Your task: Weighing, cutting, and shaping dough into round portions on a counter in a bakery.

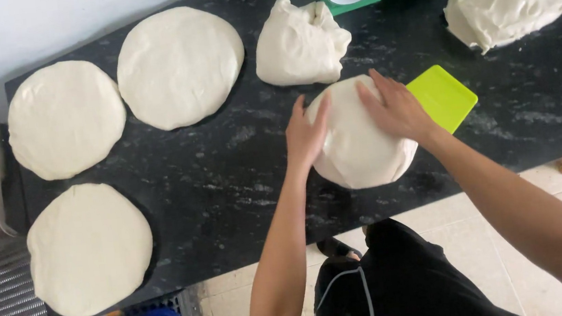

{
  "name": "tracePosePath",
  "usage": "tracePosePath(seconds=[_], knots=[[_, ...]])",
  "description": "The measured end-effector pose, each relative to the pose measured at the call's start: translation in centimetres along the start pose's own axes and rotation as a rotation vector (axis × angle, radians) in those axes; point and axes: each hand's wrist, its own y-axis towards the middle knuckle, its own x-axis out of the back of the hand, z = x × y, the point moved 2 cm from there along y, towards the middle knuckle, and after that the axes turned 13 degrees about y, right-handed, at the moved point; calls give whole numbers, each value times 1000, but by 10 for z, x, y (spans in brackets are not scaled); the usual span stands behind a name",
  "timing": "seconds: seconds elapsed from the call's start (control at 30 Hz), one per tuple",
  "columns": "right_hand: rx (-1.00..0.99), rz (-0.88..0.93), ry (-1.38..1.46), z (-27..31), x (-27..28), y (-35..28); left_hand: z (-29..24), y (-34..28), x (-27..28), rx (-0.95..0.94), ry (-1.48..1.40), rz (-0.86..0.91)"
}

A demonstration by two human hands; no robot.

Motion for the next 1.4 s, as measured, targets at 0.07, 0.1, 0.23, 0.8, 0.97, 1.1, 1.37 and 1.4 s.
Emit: tracePosePath(seconds=[0.07,0.1,0.23,0.8,0.97,1.1,1.37,1.4], knots=[[40,22,-84,11,-5,14,-9,12,-3,29,58,33],[-117,69,-121,21,-3,18,-15,14,-2,81,85,87],[-427,129,-52,27,9,12,-14,2,0,156,-34,281],[-271,312,-28,3,13,-9,5,-81,-18,498,-360,22],[-379,267,304,10,-3,-5,39,-62,-43,367,-786,171],[-433,283,586,58,-14,-22,49,-84,-1,230,-1005,194],[-155,357,843,163,-134,-57,122,-114,171,121,-854,-26],[-144,380,863,156,-162,-56,142,-113,186,145,-816,-22]])
